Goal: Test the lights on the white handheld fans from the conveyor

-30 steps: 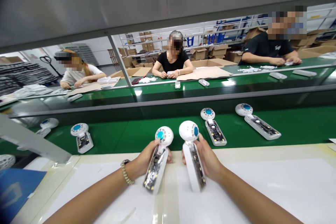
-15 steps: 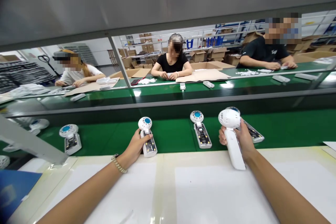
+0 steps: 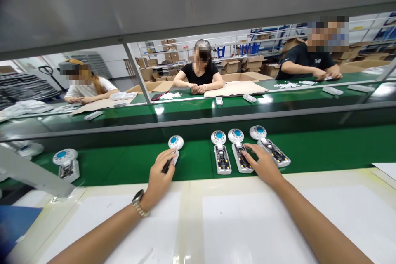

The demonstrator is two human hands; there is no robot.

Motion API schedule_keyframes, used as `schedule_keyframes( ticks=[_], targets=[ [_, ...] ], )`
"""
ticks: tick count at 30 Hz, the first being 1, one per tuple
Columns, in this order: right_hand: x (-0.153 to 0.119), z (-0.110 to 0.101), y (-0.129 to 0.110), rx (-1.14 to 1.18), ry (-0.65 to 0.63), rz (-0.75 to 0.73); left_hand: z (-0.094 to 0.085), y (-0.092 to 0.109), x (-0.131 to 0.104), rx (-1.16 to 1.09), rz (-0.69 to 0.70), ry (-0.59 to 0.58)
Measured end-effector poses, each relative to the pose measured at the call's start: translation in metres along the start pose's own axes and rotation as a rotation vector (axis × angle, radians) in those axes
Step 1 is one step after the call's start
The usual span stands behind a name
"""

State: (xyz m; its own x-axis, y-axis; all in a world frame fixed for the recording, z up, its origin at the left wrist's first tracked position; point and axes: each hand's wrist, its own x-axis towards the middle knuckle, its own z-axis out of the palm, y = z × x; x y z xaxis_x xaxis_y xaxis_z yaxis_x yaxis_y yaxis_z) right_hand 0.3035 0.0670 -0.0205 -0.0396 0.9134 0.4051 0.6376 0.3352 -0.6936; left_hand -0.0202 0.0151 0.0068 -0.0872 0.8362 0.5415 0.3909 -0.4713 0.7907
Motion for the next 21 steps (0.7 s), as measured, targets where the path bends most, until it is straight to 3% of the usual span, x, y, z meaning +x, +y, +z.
schedule_keyframes(
  ticks=[4, 6, 8, 13, 18, 21],
  targets=[
    [-0.001, -0.004, -0.001, -0.150, 0.394, 0.021, 0.005, 0.006, -0.009, 0.094, 0.187, -0.140],
    [0.000, -0.008, 0.003, -0.244, 0.475, 0.110, 0.005, 0.006, -0.011, 0.178, 0.286, -0.190],
    [0.002, -0.011, 0.010, -0.326, 0.439, 0.213, 0.005, 0.004, -0.012, 0.243, 0.323, -0.212],
    [0.005, -0.012, 0.022, -0.407, 0.223, 0.406, 0.006, -0.003, -0.012, 0.266, 0.190, -0.181],
    [0.004, -0.009, 0.017, -0.457, -0.067, 0.339, 0.009, -0.011, -0.010, 0.253, 0.039, -0.202],
    [0.003, -0.006, 0.013, -0.455, -0.098, 0.334, 0.008, -0.013, -0.009, 0.237, -0.062, -0.223]
  ],
)
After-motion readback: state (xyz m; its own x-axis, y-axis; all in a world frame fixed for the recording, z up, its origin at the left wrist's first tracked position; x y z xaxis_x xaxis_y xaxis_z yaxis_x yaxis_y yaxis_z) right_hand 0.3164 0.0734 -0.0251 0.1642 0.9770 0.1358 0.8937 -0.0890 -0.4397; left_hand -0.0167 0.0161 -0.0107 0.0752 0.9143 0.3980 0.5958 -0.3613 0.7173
